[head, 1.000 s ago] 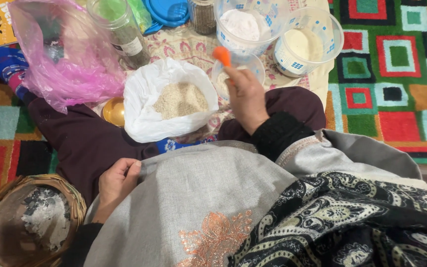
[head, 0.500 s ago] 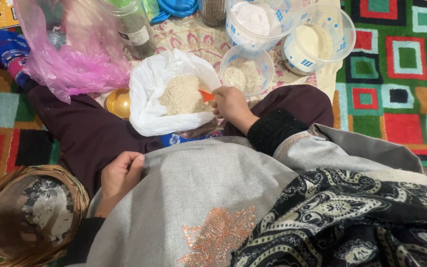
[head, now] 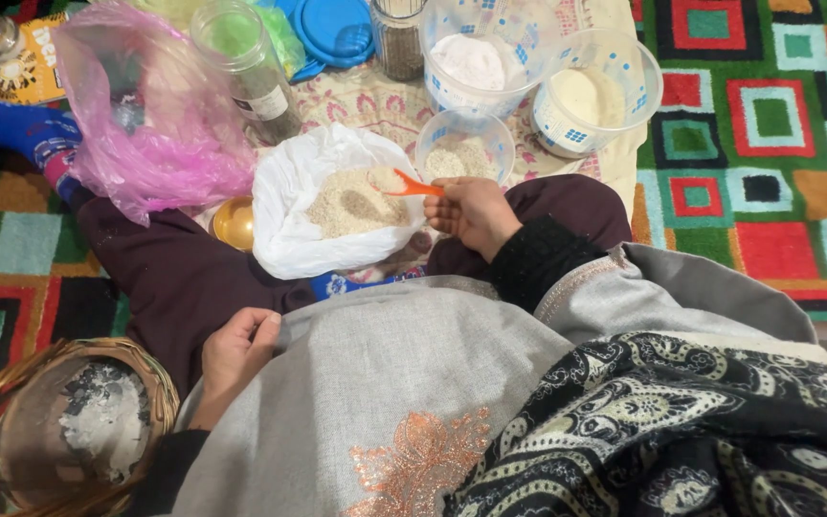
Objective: The person scoops rice from a white plastic bag using an orange plastic spoon and transfers it into a clear plastic container. The person repeats this action multiple times, gradually filling the container.
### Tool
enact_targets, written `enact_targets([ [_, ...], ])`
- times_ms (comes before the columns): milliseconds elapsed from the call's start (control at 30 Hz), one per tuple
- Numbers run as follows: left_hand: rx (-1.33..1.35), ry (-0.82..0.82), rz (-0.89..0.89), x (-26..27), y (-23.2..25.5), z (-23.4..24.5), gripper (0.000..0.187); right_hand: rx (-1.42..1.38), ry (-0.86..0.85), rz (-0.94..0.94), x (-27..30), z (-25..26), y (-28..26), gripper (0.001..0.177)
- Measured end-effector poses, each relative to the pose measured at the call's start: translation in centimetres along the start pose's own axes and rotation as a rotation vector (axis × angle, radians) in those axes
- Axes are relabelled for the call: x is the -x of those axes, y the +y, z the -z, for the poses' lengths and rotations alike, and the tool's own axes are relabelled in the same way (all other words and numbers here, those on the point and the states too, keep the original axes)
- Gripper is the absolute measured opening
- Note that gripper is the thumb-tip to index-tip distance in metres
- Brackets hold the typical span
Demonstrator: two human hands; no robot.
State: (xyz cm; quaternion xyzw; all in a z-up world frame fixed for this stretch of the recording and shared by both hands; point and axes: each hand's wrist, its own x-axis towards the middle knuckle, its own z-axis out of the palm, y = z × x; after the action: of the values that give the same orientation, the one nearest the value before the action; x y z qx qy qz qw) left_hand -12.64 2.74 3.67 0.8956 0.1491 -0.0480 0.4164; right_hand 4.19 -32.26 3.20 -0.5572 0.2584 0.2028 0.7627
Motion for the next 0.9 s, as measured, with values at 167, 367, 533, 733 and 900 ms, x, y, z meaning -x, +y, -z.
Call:
enact_targets([
  [167,0.034,-0.026,0.061,0.0,0.3,0.0,0.016,-0.152,0.089,0.15,0.5,1.3,-1.3,0.036],
  [367,0.031,-0.062,0.082,-0.4,0.5,0.2,0.018,-0.04,0.323,0.448,-4.1,5.0,-0.5,0.038],
  [533,0.027,-0.061,0.068,-0.4,0.5,0.1,0.018,0.212,0.375,0.587,-1.5,3.8,-1.0,0.033],
  [733,0.019,-0.058,0.028,-0.3,0.5,0.2,0.019,0.761,0.442,1.177,0.1,1.2,-0.1,0.022],
  [900,-0.074,-0.055,0.012,0.2,0.9,0.5,0.019,1.267,0.28,0.785,-3.6,0.8,4.0,0.019],
])
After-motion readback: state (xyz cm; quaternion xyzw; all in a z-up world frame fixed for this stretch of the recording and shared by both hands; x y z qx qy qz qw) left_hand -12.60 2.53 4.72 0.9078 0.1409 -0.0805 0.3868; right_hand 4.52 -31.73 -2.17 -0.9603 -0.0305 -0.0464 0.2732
